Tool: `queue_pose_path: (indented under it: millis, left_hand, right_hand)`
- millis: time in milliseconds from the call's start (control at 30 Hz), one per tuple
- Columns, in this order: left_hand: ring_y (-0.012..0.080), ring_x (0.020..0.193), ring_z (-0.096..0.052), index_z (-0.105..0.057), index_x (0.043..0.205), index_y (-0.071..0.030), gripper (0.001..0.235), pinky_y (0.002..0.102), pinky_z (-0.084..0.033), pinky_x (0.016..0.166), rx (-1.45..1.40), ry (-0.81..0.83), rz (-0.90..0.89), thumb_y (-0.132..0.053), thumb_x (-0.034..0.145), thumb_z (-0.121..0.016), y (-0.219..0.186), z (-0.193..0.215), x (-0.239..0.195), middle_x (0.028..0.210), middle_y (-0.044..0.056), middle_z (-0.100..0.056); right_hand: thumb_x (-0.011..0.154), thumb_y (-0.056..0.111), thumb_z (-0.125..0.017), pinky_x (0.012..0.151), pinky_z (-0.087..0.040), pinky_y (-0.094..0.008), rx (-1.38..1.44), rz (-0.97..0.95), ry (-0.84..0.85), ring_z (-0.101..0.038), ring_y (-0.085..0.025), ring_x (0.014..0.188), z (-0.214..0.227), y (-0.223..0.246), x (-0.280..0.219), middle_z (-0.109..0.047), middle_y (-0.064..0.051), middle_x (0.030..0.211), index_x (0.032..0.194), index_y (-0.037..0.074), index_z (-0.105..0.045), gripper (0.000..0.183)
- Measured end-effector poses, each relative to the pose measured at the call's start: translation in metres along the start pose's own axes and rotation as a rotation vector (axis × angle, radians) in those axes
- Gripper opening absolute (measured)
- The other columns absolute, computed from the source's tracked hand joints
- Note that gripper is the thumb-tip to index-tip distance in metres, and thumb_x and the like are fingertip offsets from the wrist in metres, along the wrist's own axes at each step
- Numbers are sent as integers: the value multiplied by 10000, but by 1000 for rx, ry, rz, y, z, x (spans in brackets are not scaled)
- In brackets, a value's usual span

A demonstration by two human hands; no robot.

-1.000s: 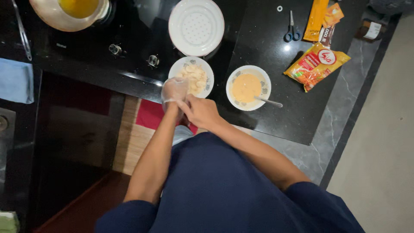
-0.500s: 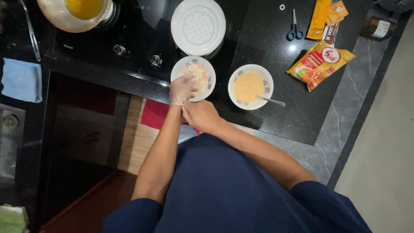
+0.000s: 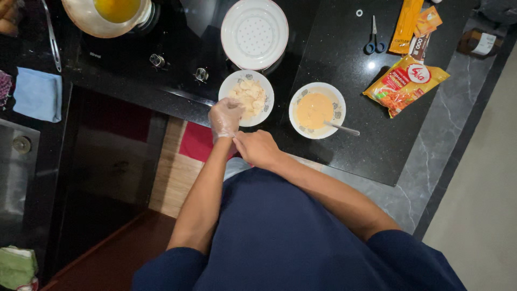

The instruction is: The person coats pieces of food in a bowl of dry ingredients using a gloved hand, then uses a spoon to add a liquid mixture from a second bowl. The person repeats this process for multiple pieces.

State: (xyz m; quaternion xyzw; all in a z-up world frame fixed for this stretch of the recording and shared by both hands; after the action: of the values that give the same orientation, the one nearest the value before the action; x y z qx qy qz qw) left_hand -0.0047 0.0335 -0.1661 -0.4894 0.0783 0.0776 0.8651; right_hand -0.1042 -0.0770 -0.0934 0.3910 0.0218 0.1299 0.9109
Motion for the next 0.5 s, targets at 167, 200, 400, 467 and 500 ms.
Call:
queue_pose_path:
  millis: [167,200,400,467,500]
  left_hand:
    - [309,852,-765,-764,879,-91,125,381,-586,764,100,-64,-109,-119,760,-740,-9,3,-4,905,151,-767]
    - [324,856,-754,-762,883,-83,115,389,-580,769,134,-63,-100,-146,789,-743,-8,3,-6,915,160,-760]
    - [365,898,-721,-791,895,-69,172,420,-561,806,258,-78,-157,-194,810,-709,-12,1,-4,982,184,-755]
    - [327,897,-744,-808,900,-81,201,400,-573,814,171,-64,-90,-209,791,-697,-10,1,-1,975,170,-765]
    - [327,890,-748,-811,899,-76,209,397,-575,811,179,-50,-113,-224,781,-721,-10,1,0,971,171,-768]
  right_hand:
    - [1004,252,-556,602,-508,-516,35,8,-5,-660,-376,622,7,1,1,-676,-132,662,841,75,-619,249]
    - [1001,254,-559,598,-509,-512,29,16,-16,-659,-375,618,9,3,0,-676,-132,664,833,77,-623,252]
    - [1020,240,-530,593,-520,-475,126,-64,52,-667,-326,561,16,3,-2,-654,-92,575,801,78,-622,287]
    - [1018,236,-534,589,-517,-477,100,-47,21,-666,-329,571,18,3,-1,-655,-92,585,804,79,-623,280]
    - [1017,235,-537,588,-516,-478,88,-39,7,-666,-331,576,19,3,-1,-656,-93,590,805,80,-624,277]
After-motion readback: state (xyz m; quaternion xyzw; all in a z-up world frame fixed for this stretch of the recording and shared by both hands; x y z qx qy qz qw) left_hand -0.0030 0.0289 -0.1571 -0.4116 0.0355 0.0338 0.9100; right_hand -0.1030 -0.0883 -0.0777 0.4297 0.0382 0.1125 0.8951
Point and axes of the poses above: each hand's wrist, its own x-axis towards the middle knuckle, its own z-axis out of the back of the hand, y = z × x, the point moved 4 cm from there along x, towards the middle knuckle
